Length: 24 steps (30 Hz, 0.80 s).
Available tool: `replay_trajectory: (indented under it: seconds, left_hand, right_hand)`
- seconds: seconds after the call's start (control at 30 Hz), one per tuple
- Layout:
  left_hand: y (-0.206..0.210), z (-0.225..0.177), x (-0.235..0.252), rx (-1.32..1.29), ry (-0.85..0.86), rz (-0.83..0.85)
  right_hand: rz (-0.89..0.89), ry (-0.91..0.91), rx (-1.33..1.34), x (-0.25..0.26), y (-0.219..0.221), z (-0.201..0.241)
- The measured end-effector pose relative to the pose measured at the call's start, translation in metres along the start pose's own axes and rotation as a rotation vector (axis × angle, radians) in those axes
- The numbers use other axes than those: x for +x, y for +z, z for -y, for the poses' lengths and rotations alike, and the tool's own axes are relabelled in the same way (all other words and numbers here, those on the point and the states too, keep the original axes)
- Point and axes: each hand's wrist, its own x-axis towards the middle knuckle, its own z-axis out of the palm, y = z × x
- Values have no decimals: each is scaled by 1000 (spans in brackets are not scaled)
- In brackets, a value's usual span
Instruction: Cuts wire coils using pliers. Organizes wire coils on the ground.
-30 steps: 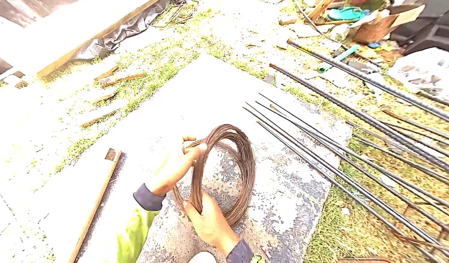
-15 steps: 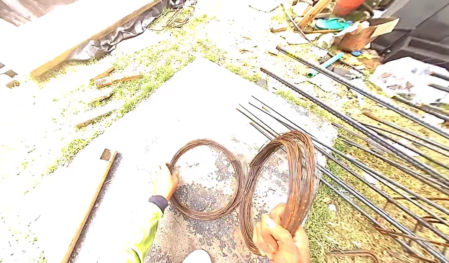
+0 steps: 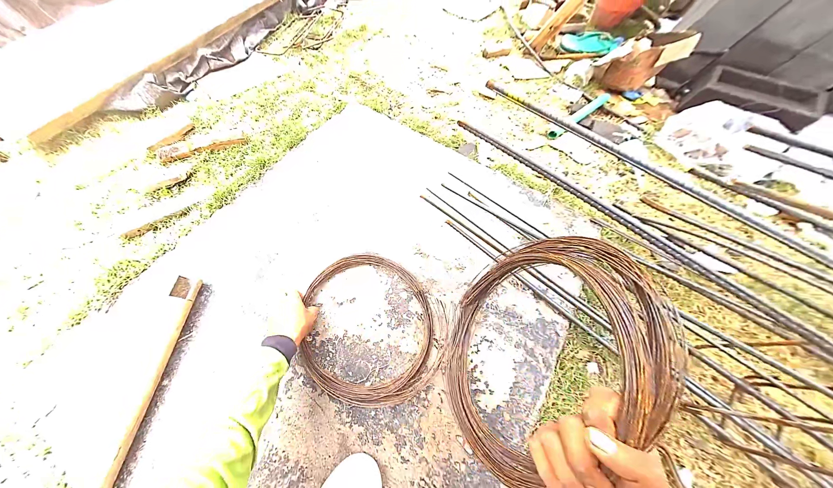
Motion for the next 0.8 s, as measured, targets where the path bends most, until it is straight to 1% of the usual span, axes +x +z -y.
replay_trajectory:
  seconds: [0.07, 0.13, 0.17, 0.27, 0.33, 0.37, 0.4, 0.43, 0.53, 0.6, 0.67, 0.7, 0.73, 0.8]
  left_hand:
    - [-3, -2, -3, -1, 8, -16]
    - [-9, -3, -9, -96, 13, -11]
    - [-12, -3, -12, -231, -1, 26]
    - [-25, -7, -30, -831, -118, 203]
    - [-37, -7, -42, -1103, -190, 352]
    - [-45, -8, -51, -1216, -198, 446]
    - [-55, -11, -63, -1332, -177, 537]
    - [-64, -16, -79, -1449, -114, 631]
    - [-79, -35, -124, -1789, 145, 900]
    - [-88, -51, -145, -1920, 277, 1051]
    - [-105, -65, -158, -2020, 322, 1151]
    - [-117, -68, -161, -2044, 321, 1151]
    - [-130, -70, -164, -2041, 324, 1106]
    - [-160, -67, -167, -1999, 337, 947]
  right_hand:
    - [-60, 18, -92, 0, 1, -1]
    - [-98, 26, -210, -2, 3, -7]
    - [-122, 27, -264, -4, 5, -11]
    - [-170, 23, -340, -8, 5, -21]
    - [-190, 28, -364, -9, 5, -25]
    - [-195, 35, -379, -8, 6, -26]
    - [-203, 43, -401, -9, 7, -28]
    - [-211, 47, -425, -9, 9, -30]
    - [-193, 51, -479, -8, 13, -32]
    - [-177, 56, -492, -7, 12, -32]
    - [-180, 78, -493, -8, 12, -30]
    - [-186, 92, -494, -10, 11, -28]
    - [-190, 106, -494, -11, 10, -26]
    - [-184, 133, -492, -13, 6, -21]
